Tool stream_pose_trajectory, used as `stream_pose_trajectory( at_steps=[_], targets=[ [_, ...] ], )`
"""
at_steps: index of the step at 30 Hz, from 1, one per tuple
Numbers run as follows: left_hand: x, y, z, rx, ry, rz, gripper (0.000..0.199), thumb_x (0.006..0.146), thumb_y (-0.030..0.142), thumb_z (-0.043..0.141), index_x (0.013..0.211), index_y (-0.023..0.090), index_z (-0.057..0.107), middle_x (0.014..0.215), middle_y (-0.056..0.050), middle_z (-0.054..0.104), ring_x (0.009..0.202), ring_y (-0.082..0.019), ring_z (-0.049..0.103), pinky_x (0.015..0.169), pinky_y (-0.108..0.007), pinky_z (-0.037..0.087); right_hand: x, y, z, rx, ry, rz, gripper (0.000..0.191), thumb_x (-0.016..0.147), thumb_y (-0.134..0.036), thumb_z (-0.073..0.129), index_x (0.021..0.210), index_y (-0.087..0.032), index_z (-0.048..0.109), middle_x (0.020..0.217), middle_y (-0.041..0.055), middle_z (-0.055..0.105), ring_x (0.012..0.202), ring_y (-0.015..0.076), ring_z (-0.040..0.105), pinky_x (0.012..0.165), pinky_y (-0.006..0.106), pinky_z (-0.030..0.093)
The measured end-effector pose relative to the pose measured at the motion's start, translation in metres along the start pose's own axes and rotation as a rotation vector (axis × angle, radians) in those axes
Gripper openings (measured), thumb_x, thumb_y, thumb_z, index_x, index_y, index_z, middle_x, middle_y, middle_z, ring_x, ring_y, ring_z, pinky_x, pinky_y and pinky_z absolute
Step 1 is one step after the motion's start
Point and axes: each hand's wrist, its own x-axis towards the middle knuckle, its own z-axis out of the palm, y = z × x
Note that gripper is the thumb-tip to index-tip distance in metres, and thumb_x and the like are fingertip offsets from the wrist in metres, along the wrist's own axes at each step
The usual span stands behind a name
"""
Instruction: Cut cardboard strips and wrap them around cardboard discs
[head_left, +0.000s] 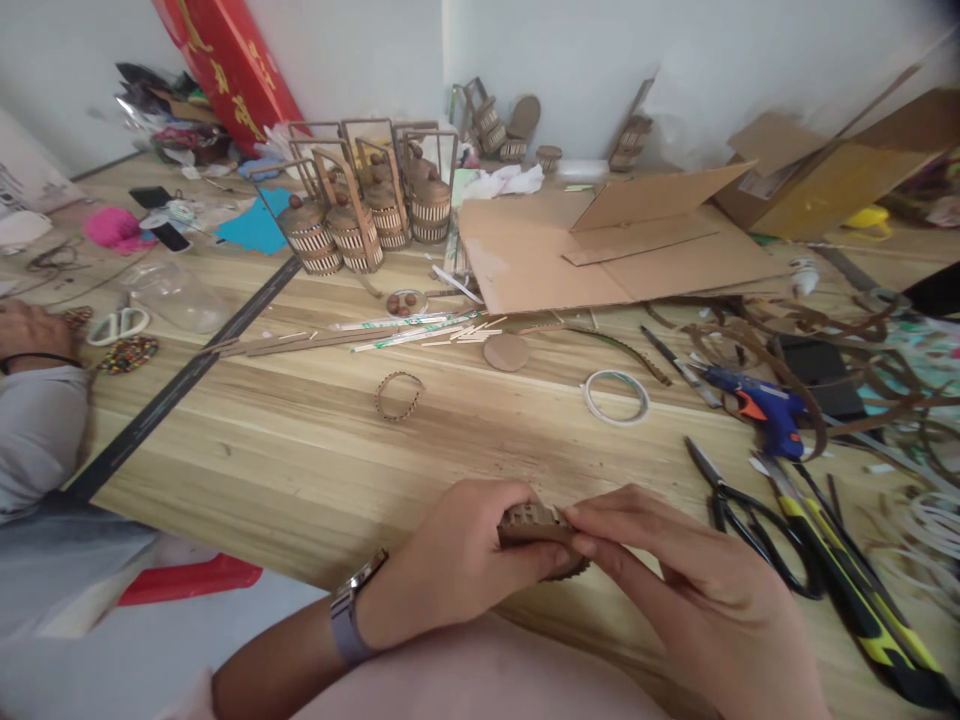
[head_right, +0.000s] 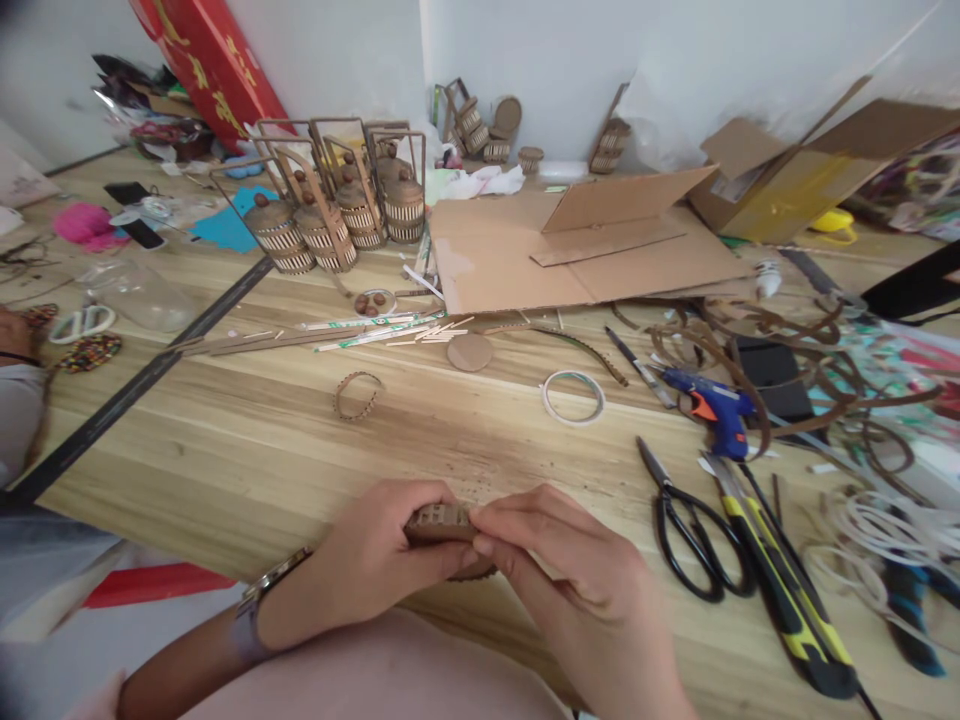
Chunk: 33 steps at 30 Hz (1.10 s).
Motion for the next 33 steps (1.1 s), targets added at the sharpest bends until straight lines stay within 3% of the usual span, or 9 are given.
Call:
stream_pose_trajectory(
  at_steps=[17, 25, 30, 33],
  targets=[
    [-0.002, 0.000, 0.000, 0.193, 0.008, 0.088, 0.029, 0.085, 0.043, 0.069, 0.072, 0.018, 0.062, 0.069, 0.001, 0.063, 0.065, -0.013, 0.054, 0.059, -0.022, 0.033, 0.003, -0.002, -0.006, -0.058, -0.133, -0.052, 0.022, 0.086, -0.013, 0.062, 0.093, -0.028, 0.078, 0.081, 0.0027, 0.075, 0.072, 0.0139, 0.072, 0.061, 0.020, 0.059],
    [-0.001, -0.007, 0.001, 0.309, -0.067, 0.127, 0.027, 0.090, 0.040, 0.065, 0.074, 0.018, 0.064, 0.072, -0.001, 0.065, 0.069, -0.016, 0.057, 0.063, -0.024, 0.036, 0.001, -0.002, -0.006, -0.173, -0.246, -0.108, 0.020, 0.090, -0.015, 0.055, 0.093, -0.025, 0.073, 0.078, 0.0026, 0.073, 0.070, 0.0135, 0.069, 0.059, 0.021, 0.056],
    [0.001, -0.007, 0.003, 0.323, -0.072, 0.079, 0.023, 0.089, 0.034, 0.064, 0.073, 0.018, 0.063, 0.074, -0.001, 0.066, 0.072, -0.017, 0.058, 0.064, -0.026, 0.036, -0.001, 0.002, 0.001, -0.271, -0.199, -0.208, 0.017, 0.091, -0.016, 0.056, 0.092, -0.024, 0.070, 0.078, 0.0025, 0.072, 0.067, 0.0140, 0.065, 0.058, 0.024, 0.053],
    [0.000, -0.006, 0.000, 0.185, -0.023, 0.036, 0.018, 0.086, 0.037, 0.068, 0.083, 0.019, 0.066, 0.082, -0.001, 0.069, 0.079, -0.018, 0.061, 0.070, -0.026, 0.041, -0.006, 0.008, 0.003, -0.323, -0.100, -0.246, 0.021, 0.088, -0.014, 0.060, 0.100, -0.027, 0.071, 0.086, 0.0024, 0.075, 0.073, 0.0147, 0.069, 0.064, 0.025, 0.055]
  ],
)
